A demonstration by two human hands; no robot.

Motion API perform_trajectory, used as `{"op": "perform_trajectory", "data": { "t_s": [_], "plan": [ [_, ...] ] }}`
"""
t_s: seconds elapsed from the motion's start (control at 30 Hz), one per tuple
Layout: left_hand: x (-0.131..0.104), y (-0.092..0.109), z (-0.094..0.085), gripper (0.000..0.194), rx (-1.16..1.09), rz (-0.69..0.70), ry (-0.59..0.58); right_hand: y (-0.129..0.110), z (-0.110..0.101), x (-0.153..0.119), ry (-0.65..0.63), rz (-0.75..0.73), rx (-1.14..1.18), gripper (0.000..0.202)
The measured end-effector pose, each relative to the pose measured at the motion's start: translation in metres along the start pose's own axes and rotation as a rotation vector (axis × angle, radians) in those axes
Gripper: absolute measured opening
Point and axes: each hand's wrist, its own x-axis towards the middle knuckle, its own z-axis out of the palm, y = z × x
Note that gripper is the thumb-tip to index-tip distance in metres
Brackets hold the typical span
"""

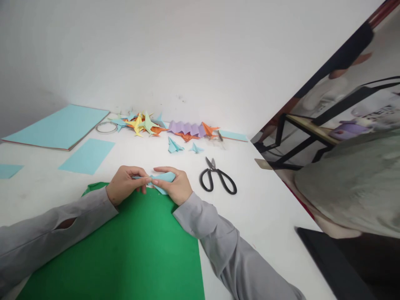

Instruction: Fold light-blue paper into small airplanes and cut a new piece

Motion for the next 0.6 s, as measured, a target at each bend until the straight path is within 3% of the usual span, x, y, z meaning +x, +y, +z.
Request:
{"op": "perform_trajectory", "data": {
  "t_s": [0.6],
  "plan": [
    [0.0001,-0.0007,0.0007,0.020,-0.004,-0.027,-0.005,-0.0019,0.0002,-0.0011,-0.051,-0.009,0.073,0.041]
  ]
}}
